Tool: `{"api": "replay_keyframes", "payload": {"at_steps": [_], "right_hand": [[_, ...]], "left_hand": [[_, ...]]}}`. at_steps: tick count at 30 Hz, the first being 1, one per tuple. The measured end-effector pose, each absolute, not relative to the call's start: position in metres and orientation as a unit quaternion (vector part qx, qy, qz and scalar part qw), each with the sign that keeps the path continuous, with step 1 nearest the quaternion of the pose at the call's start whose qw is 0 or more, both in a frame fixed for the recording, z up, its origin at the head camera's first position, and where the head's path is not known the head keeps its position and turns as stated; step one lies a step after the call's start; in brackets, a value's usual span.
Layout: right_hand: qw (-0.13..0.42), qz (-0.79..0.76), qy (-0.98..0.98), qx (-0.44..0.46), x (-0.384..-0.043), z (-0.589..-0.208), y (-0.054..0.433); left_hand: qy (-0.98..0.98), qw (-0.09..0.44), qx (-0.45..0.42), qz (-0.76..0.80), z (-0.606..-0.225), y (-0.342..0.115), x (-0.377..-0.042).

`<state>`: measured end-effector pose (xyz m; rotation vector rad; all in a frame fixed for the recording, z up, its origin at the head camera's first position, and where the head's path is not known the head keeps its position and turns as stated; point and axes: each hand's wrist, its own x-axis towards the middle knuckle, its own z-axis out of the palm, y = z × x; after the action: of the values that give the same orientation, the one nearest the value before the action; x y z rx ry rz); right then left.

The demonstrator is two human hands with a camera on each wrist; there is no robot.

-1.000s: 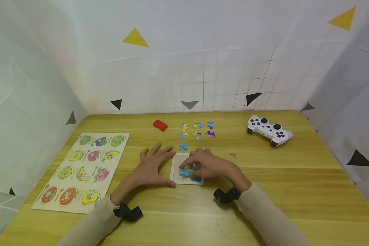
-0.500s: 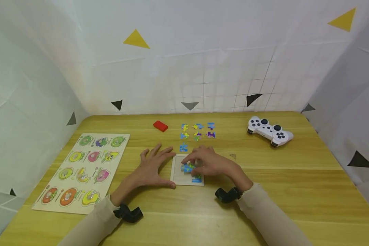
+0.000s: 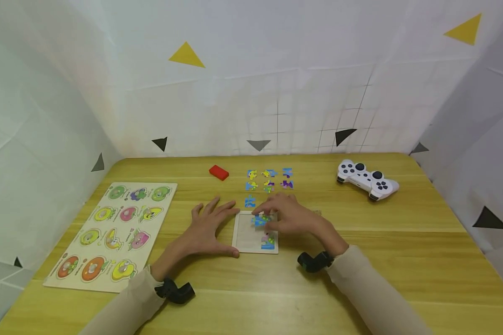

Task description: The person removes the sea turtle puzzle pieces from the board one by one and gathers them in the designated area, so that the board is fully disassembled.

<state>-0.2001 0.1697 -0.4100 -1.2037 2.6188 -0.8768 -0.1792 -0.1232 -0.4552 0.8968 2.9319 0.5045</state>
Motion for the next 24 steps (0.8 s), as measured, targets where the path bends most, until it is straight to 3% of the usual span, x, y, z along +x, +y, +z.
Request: {"api": "replay_keyframes", "payload": {"at_steps": [8, 24], "right_hand": [[0.043, -0.289, 0.869, -0.399, -0.207, -0.409, 0.174], [0.061, -0.284, 0.882, -0.372, -0.219, -0.403, 0.182]], "left_hand": [[0.944, 0.015, 0.288, 0.162, -0.455, -0.123, -0.179], [0.945, 0.017, 0.286, 0.159, -0.457, -0.124, -0.180]]}}
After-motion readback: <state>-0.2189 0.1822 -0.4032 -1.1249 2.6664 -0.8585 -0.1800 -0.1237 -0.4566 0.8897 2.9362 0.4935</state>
